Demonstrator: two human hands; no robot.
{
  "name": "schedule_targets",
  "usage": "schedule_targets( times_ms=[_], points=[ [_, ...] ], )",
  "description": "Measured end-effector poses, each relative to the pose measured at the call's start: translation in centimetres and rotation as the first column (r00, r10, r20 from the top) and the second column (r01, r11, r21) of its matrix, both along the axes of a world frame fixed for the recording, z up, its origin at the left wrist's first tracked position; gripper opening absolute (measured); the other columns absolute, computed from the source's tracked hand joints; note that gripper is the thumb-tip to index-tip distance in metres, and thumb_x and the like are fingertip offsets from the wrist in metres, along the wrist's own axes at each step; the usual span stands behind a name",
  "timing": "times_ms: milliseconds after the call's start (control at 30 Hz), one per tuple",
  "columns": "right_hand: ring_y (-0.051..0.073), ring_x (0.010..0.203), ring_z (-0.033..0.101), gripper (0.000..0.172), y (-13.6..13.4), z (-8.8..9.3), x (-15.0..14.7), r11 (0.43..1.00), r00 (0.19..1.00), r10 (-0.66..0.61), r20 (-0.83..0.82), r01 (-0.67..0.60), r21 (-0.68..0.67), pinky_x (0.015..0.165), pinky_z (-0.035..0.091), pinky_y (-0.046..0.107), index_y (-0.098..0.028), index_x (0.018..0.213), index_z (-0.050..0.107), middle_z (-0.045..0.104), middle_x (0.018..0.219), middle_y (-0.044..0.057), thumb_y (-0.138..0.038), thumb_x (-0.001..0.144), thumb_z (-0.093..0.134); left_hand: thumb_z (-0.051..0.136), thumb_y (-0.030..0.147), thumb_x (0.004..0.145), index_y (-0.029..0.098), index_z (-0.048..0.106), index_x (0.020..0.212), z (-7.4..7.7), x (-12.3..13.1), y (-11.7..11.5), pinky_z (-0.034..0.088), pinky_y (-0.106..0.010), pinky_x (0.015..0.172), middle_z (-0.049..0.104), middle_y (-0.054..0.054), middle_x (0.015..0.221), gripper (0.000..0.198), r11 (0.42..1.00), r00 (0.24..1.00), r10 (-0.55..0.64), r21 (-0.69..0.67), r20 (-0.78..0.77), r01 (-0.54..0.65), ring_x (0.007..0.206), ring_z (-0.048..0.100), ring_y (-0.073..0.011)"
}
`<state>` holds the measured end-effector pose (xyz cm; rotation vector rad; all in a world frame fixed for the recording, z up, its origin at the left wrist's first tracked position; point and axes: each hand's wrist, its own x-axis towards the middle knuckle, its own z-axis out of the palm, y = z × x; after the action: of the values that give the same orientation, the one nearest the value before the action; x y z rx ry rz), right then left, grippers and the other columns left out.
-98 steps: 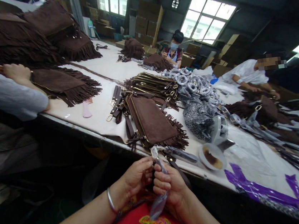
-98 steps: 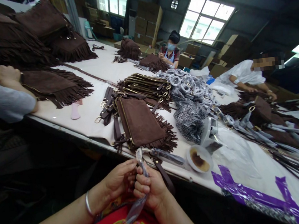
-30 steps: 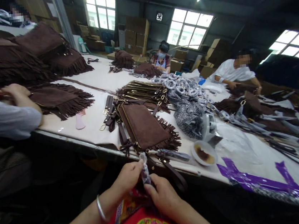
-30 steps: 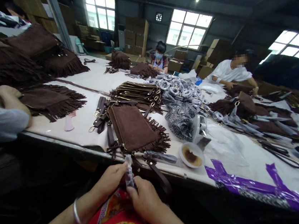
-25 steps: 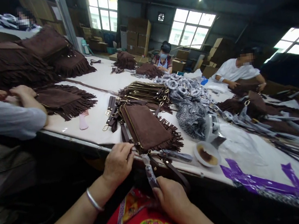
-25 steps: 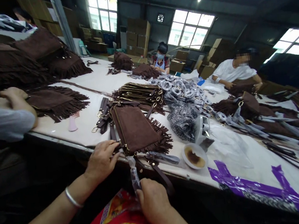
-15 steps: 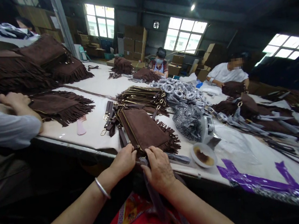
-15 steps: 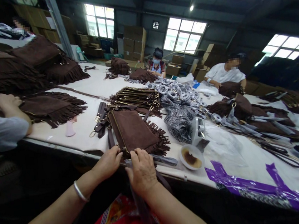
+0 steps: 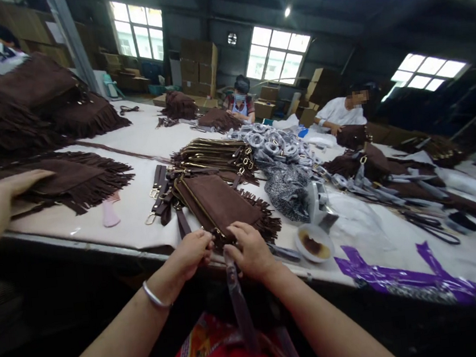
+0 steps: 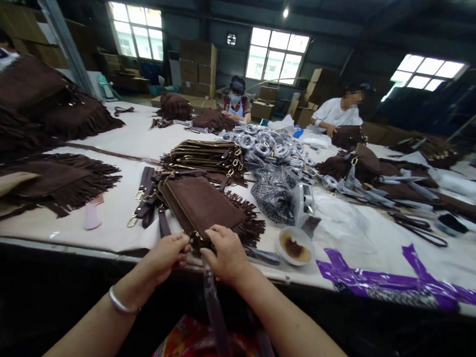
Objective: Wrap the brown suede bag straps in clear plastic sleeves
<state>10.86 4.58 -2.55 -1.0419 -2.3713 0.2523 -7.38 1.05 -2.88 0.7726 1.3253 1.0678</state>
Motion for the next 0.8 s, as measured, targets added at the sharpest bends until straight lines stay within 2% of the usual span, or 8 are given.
schedule_targets(
  times_ms=[100, 233, 333, 400, 500, 567, 700, 800],
  points=[
    [0.019, 0.093, 0.058, 0.022, -1.3, 0.8, 4.0, 0.985, 0.988, -0.154, -0.032, 0.151, -0.083, 0.085, 0.042, 0.030, -0.015, 0.099, 0.063, 0.065, 0.097, 0.010, -0.027, 0.090, 0.048, 0.058, 0.043, 0.074, 0.020, 0.045, 0.071, -0.3, -0.5, 0.6, 0.022, -0.015, 0.037, 0.037, 0.011, 0.053, 0.027, 0.998, 0.997, 0.061, 0.024, -0.048, -0.060, 0.037, 0.028, -0.0032],
    [0.021, 0.077, 0.060, 0.021, -5.4, -1.1, 7.8, 0.913, 0.943, -0.285, 0.174, 0.322, -0.251, 0.072, 0.043, 0.030, -0.017, 0.087, 0.064, 0.066, 0.081, 0.008, -0.037, 0.084, 0.057, 0.058, 0.048, 0.075, 0.019, 0.048, 0.070, -1.0, 0.1, -0.9, 0.034, -0.018, 0.040, 0.044, 0.008, 0.053, 0.031, 0.985, 0.966, 0.173, 0.054, -0.191, -0.166, 0.039, 0.038, -0.0060],
    [0.022, 0.083, 0.063, 0.022, -7.9, -3.1, 8.1, 0.862, 0.952, -0.293, 0.093, 0.305, -0.406, 0.074, 0.045, 0.031, -0.018, 0.101, 0.064, 0.068, 0.090, 0.009, -0.029, 0.082, 0.057, 0.055, 0.056, 0.077, 0.019, 0.051, 0.071, -1.4, 2.3, -3.5, 0.037, -0.021, 0.041, 0.052, 0.004, 0.056, 0.038, 0.997, 0.985, 0.066, -0.030, -0.162, -0.071, 0.039, 0.042, -0.0077],
    [0.019, 0.070, 0.063, 0.021, -8.5, -3.6, 7.6, 0.773, 0.947, -0.315, -0.063, 0.217, -0.596, 0.065, 0.047, 0.029, -0.018, 0.098, 0.064, 0.067, 0.080, 0.006, -0.029, 0.086, 0.051, 0.053, 0.055, 0.080, 0.018, 0.056, 0.073, -1.5, 4.2, -5.2, 0.038, -0.023, 0.043, 0.056, 0.001, 0.057, 0.037, 0.997, 0.960, -0.073, 0.003, -0.269, 0.077, 0.041, 0.047, -0.0111],
    [0.012, 0.043, 0.050, 0.029, -7.9, -2.4, 7.0, 0.539, 0.862, -0.415, -0.291, -0.025, -0.842, 0.043, 0.040, 0.023, -0.017, 0.079, 0.059, 0.053, 0.054, -0.002, -0.042, 0.087, 0.048, 0.057, 0.039, 0.081, 0.021, 0.065, 0.101, -1.5, 6.3, -6.3, 0.047, -0.030, 0.066, 0.067, -0.007, 0.078, 0.027, 0.907, 0.735, -0.127, 0.222, -0.666, 0.358, 0.070, 0.062, -0.0204],
    [0.008, 0.037, 0.042, 0.032, -6.9, -0.7, 7.1, 0.440, 0.777, -0.480, -0.407, -0.189, -0.878, 0.037, 0.035, 0.020, -0.016, 0.074, 0.055, 0.047, 0.049, -0.005, -0.046, 0.084, 0.052, 0.060, 0.029, 0.078, 0.026, 0.059, 0.120, -1.5, 6.8, -6.1, 0.046, -0.034, 0.075, 0.069, -0.009, 0.093, 0.042, 0.838, 0.514, -0.102, 0.205, -0.852, 0.506, 0.083, 0.064, -0.0248],
    [0.006, 0.036, 0.039, 0.027, -4.8, 2.6, 7.7, 0.436, 0.567, -0.558, -0.605, -0.421, -0.796, 0.036, 0.031, 0.018, -0.014, 0.079, 0.058, 0.047, 0.048, -0.006, -0.040, 0.081, 0.060, 0.050, 0.025, 0.083, 0.021, 0.065, 0.102, -1.2, 5.7, -4.9, 0.045, -0.033, 0.069, 0.069, -0.012, 0.083, 0.024, 0.851, 0.230, -0.144, -0.002, -0.962, 0.525, 0.075, 0.065, -0.0259],
    [0.006, 0.035, 0.041, 0.024, -4.0, 3.5, 7.9, 0.426, 0.448, -0.597, -0.666, -0.527, -0.736, 0.037, 0.030, 0.019, -0.016, 0.072, 0.053, 0.050, 0.049, -0.005, -0.036, 0.079, 0.062, 0.046, 0.031, 0.086, 0.019, 0.066, 0.082, -0.2, 4.3, -4.7, 0.044, -0.035, 0.067, 0.068, -0.013, 0.076, 0.023, 0.916, 0.216, -0.144, -0.047, -0.966, 0.398, 0.071, 0.065, -0.0265]
  ],
)
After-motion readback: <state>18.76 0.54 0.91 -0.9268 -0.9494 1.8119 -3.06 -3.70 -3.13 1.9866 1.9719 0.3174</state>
